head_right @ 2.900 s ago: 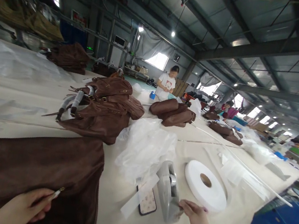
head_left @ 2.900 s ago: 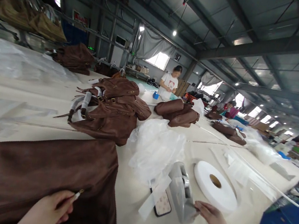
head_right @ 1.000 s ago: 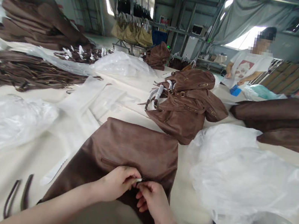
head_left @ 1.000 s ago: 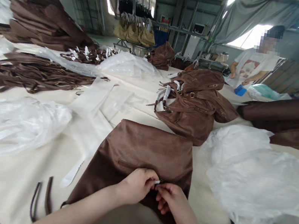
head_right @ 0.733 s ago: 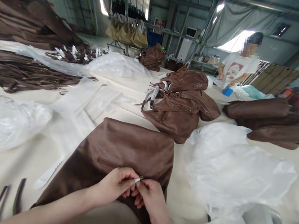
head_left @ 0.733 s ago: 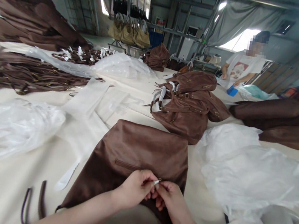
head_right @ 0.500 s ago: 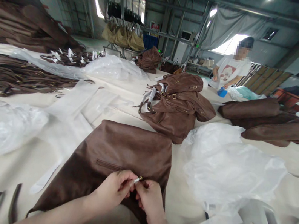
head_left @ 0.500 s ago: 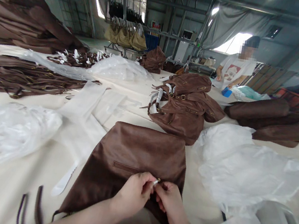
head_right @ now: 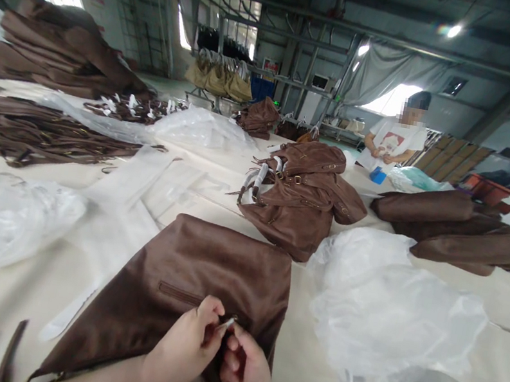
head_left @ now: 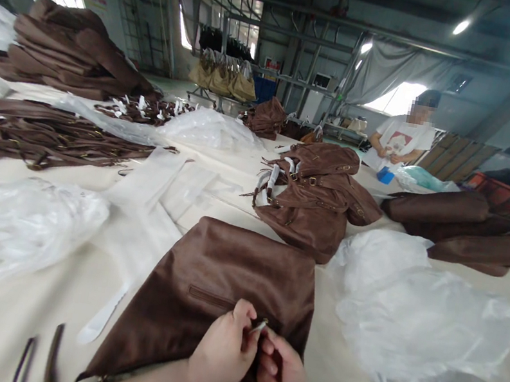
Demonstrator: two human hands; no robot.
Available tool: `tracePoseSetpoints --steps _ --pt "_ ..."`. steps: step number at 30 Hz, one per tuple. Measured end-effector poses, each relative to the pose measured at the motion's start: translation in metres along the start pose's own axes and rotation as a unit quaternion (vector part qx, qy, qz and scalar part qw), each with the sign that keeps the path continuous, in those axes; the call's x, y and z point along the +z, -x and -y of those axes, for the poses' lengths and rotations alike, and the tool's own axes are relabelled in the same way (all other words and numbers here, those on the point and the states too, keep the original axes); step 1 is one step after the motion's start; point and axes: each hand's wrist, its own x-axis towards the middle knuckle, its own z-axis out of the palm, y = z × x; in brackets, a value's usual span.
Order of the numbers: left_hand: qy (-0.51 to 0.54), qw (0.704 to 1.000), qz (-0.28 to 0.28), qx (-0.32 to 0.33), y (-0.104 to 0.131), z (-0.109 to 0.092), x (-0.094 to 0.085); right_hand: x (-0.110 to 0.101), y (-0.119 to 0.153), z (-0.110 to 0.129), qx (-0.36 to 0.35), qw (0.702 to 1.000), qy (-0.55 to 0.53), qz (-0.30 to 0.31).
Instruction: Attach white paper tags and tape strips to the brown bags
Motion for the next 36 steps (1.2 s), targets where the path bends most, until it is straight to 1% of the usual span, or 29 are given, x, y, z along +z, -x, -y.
tracePoseSetpoints --steps 2,4,6,8,11,13,17,20,22,24,25,26,27,28,30,31,32,33,34,36 --pt "-0.042 0.999 0.014 0.001 -0.002 0.0 -0.004 -0.001 -0.002 -0.001 0.008 1.0 -0.009 0.002" --pt "-0.079 0.996 0.038 0.015 -0.004 -0.001 -0.009 -0.002 -0.002 -0.001 0.013 1.0 -0.014 0.008" --pt "-0.092 0.994 0.046 0.029 -0.005 -0.003 -0.013 -0.002 -0.001 -0.001 0.013 1.0 -0.01 0.011" --pt "-0.083 0.995 0.035 0.053 -0.006 -0.005 -0.015 -0.001 0.0 -0.001 0.009 1.0 0.004 0.012" --pt "-0.06 0.992 0.013 0.108 -0.006 -0.006 -0.017 0.001 0.001 -0.001 -0.005 0.999 0.029 0.011" --pt "-0.056 0.988 0.01 0.142 -0.006 -0.006 -0.019 0.001 0.001 -0.001 -0.012 0.999 0.042 0.009" --pt "-0.062 0.977 0.025 0.203 -0.005 -0.01 -0.026 0.0 0.0 -0.002 -0.022 0.999 0.042 -0.002" --pt "-0.04 0.97 0.058 0.232 -0.002 -0.015 -0.032 0.001 0.0 -0.004 -0.023 0.999 0.035 -0.028" --pt "0.001 0.971 0.072 0.227 -0.002 -0.016 -0.035 0.002 -0.001 -0.006 -0.028 0.996 0.081 -0.038" --pt "0.047 0.977 0.054 0.2 -0.004 -0.013 -0.036 0.003 -0.001 -0.008 -0.048 0.979 0.194 -0.038" --pt "0.064 0.98 0.036 0.182 -0.006 -0.01 -0.036 0.004 -0.001 -0.009 -0.066 0.959 0.271 -0.04" --pt "0.076 0.983 0.018 0.163 -0.01 -0.006 -0.037 0.003 0.0 -0.01 -0.093 0.928 0.359 -0.043" --pt "0.085 0.986 0.003 0.145 -0.013 -0.002 -0.037 0.003 0.001 -0.01 -0.129 0.882 0.45 -0.052" --pt "0.094 0.988 -0.007 0.125 -0.017 0.002 -0.037 0.002 0.002 -0.011 -0.173 0.822 0.539 -0.066" --pt "0.119 0.989 -0.016 0.083 -0.023 0.01 -0.036 0.002 0.006 -0.013 -0.263 0.683 0.674 -0.101" --pt "0.131 0.989 -0.019 0.065 -0.025 0.013 -0.035 0.003 0.007 -0.015 -0.297 0.62 0.717 -0.116" --pt "0.139 0.989 -0.021 0.052 -0.027 0.015 -0.035 0.005 0.008 -0.016 -0.317 0.569 0.748 -0.126" --pt "0.14 0.989 -0.021 0.047 -0.028 0.016 -0.034 0.008 0.008 -0.018 -0.325 0.532 0.771 -0.131" --pt "0.136 0.989 -0.021 0.048 -0.028 0.017 -0.033 0.011 0.007 -0.019 -0.327 0.503 0.79 -0.128" --pt "0.118 0.991 -0.021 0.062 -0.028 0.019 -0.032 0.02 0.004 -0.02 -0.319 0.459 0.822 -0.112"
